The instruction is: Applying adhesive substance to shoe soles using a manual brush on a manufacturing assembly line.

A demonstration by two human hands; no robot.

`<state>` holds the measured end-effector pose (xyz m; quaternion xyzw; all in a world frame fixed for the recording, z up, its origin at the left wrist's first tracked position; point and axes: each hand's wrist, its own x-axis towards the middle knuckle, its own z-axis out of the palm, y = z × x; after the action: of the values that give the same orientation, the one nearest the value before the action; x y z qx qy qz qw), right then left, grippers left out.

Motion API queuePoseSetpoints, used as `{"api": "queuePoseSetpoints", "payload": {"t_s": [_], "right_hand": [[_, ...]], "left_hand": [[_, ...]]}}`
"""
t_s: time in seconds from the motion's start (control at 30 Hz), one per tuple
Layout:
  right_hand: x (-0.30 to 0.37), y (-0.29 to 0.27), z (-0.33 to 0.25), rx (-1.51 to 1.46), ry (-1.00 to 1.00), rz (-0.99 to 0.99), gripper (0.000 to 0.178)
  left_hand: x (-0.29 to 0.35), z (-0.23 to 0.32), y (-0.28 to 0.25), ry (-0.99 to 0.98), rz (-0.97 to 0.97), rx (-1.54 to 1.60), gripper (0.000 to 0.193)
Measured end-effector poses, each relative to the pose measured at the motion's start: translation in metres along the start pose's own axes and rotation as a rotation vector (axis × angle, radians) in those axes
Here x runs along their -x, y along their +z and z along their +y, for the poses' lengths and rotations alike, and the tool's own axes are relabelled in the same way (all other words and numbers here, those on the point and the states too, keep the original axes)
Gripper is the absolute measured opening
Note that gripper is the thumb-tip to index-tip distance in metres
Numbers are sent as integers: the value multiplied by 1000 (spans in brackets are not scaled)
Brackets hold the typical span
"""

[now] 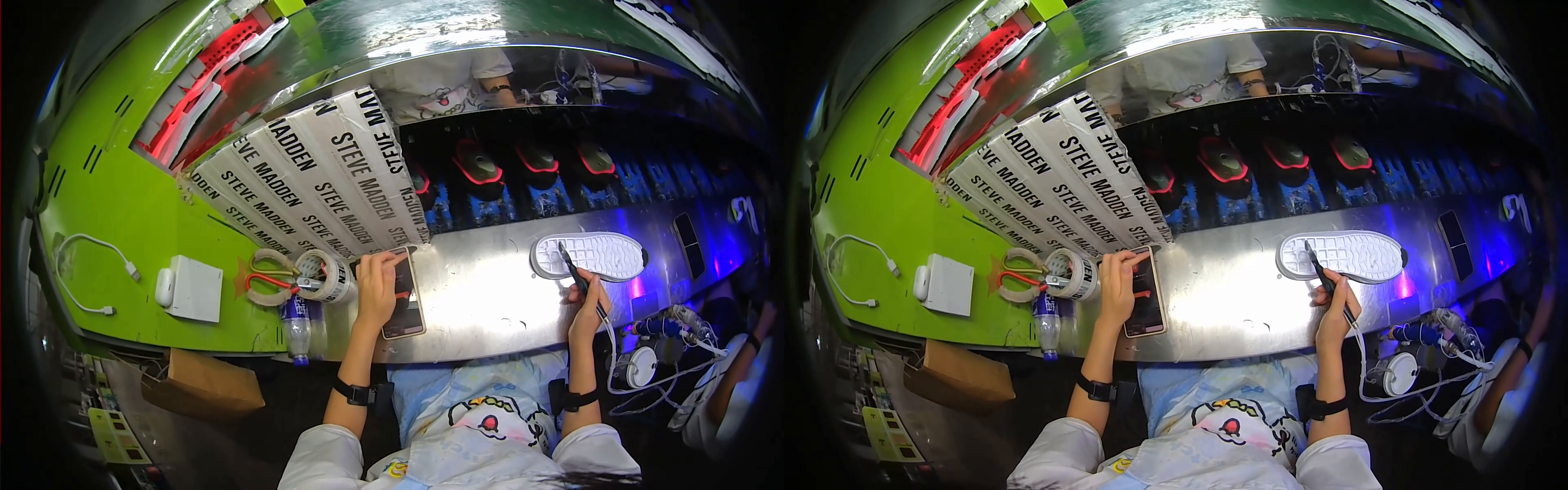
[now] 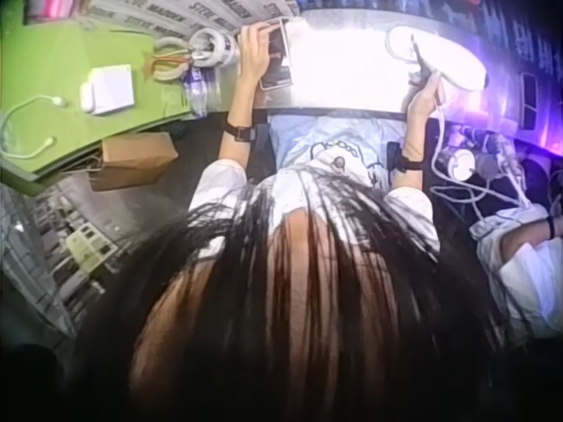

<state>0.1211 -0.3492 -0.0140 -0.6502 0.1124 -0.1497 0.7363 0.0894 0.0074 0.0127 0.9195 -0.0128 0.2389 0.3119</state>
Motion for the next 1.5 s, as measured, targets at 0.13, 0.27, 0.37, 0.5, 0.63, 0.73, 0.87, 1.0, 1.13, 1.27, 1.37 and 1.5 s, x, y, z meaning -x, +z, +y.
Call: {"api": "queuePoseSetpoints", "payload": {"t_s": [0.13, 0.27, 0.37, 0.5, 0.63, 0.73, 0.87, 1.0, 1.13, 1.27, 1.37, 1.5], "right_hand": [[0, 0, 1, 12, -7, 8, 41], [0, 0, 0, 14, -7, 5, 41], [0, 1, 1, 8, -12, 7, 41], [-1, -1, 5, -22, -23, 25, 41], [0, 0, 4, -86, -17, 48, 40], [2, -1, 4, -82, -18, 70, 38], [2, -2, 7, -45, -32, 119, 40], [0, -3, 7, -65, -5, 115, 40], [0, -3, 6, -69, -9, 114, 40], [-2, -4, 10, -79, -16, 96, 40], [-1, -3, 8, -60, -20, 97, 41], [0, -2, 7, -55, -23, 91, 41]], "left_hand": [[10, 2, -5, 4, 83, 59, 32], [32, 4, -14, 3, 185, -43, 47], [53, 7, -18, -52, 258, 21, 41], [77, 10, -16, -115, 314, 88, 33], [91, 15, -13, -178, 327, 178, 31], [89, 16, -14, -119, 353, 74, 28], [96, 11, -10, -177, 401, 147, 27], [96, 16, -12, -285, 416, 287, 26], [90, 23, -16, -245, 375, 178, 28], [90, 23, -16, -240, 379, 195, 30], [89, 22, -17, -214, 355, 179, 31], [90, 21, -16, -248, 360, 211, 32]]}}
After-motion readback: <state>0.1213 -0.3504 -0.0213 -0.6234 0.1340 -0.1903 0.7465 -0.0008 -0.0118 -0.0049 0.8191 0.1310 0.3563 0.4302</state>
